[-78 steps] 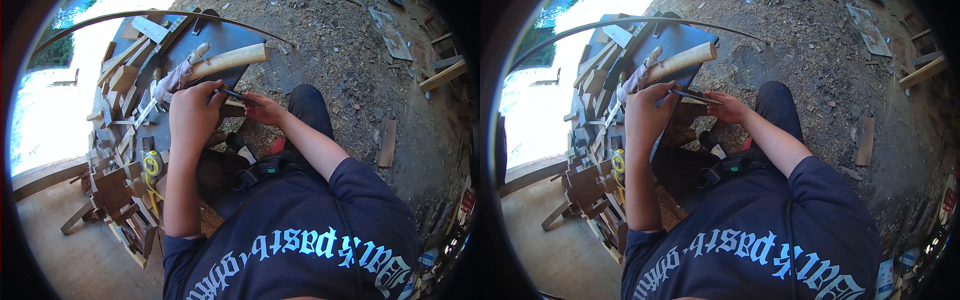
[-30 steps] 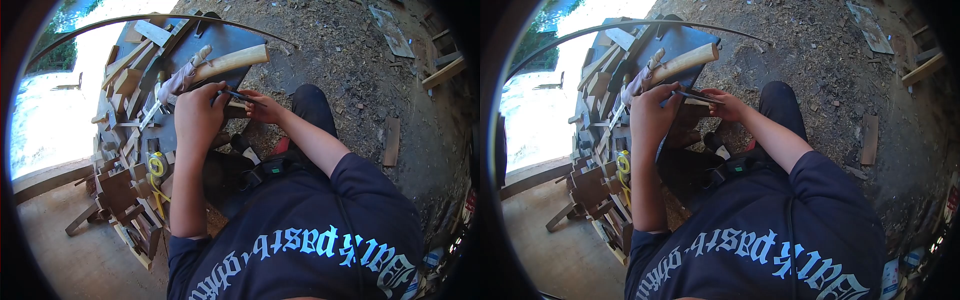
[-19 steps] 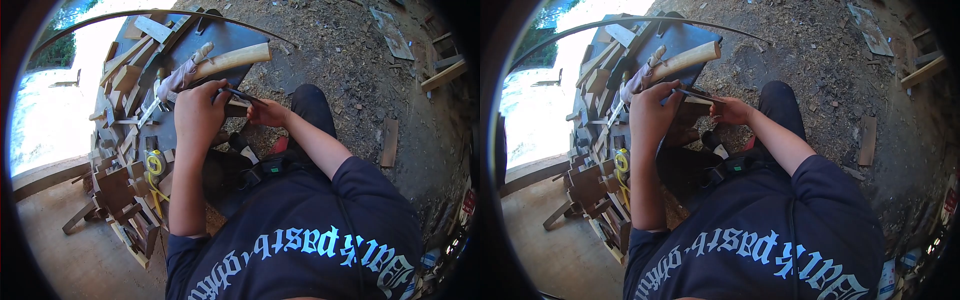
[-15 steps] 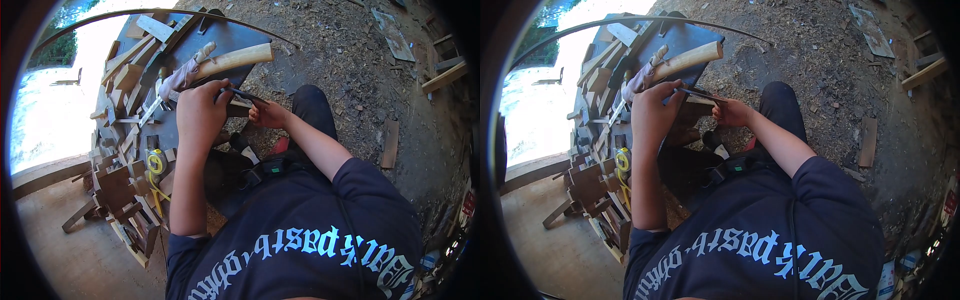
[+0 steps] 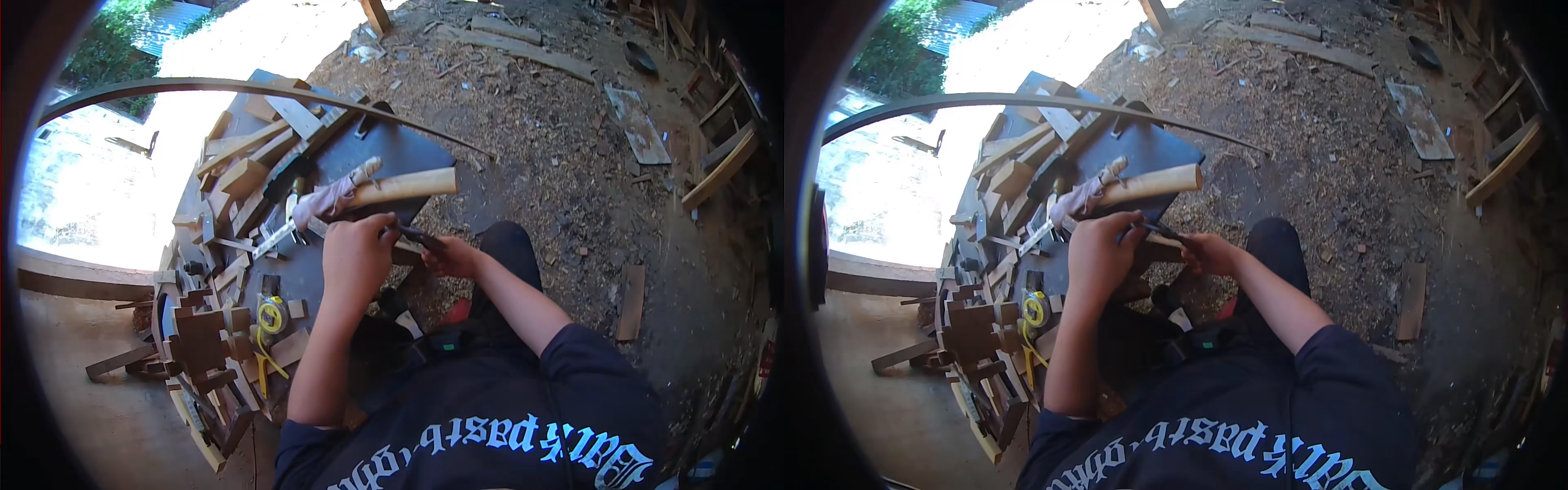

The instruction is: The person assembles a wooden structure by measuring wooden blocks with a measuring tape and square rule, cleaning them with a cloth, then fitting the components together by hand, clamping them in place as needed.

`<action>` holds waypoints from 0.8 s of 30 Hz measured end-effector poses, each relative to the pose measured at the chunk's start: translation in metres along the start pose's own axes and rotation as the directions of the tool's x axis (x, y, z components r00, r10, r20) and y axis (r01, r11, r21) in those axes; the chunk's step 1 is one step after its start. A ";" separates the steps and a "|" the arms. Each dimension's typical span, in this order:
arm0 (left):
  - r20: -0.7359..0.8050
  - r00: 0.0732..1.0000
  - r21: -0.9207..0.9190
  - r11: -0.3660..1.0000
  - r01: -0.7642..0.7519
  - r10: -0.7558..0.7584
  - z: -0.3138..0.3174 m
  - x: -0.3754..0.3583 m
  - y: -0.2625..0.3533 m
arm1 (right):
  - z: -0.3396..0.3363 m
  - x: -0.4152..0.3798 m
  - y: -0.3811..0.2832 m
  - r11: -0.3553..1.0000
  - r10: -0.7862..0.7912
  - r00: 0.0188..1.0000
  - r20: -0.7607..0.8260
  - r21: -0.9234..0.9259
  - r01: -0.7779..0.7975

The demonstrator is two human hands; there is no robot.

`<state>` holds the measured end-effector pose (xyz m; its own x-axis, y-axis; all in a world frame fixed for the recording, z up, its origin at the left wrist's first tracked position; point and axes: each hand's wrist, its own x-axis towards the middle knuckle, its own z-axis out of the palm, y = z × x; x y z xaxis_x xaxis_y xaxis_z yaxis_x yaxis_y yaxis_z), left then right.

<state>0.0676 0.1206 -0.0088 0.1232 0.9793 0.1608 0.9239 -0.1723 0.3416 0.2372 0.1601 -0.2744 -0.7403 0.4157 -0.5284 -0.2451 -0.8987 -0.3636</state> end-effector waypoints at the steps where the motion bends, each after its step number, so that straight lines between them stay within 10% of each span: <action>1: -0.010 1.000 -0.015 1.000 -0.018 0.018 0.003 -0.001 -0.002 | 0.014 -0.009 -0.003 1.000 -0.003 1.000 -0.021 -0.021 0.002; 14: -0.120 0.973 0.415 0.901 -0.130 0.195 0.041 -0.039 0.046 | -0.035 0.044 0.019 0.957 -0.083 0.848 0.524 0.280 -0.079; 19: 0.009 0.942 0.434 0.848 -0.305 0.335 0.070 -0.046 0.049 | -0.019 0.026 0.015 0.944 -0.256 0.911 0.324 -0.120 0.308; 24: -0.042 0.895 0.345 0.847 -0.404 0.444 0.084 -0.037 0.025 | -0.015 0.013 0.014 0.500 -0.541 0.798 0.266 -0.661 0.559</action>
<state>0.1163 0.0891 -0.0844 0.5055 0.7955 0.3342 0.8578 -0.5051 -0.0952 0.2333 0.1552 -0.2974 -0.6243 0.7809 -0.0212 -0.1224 -0.1245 -0.9846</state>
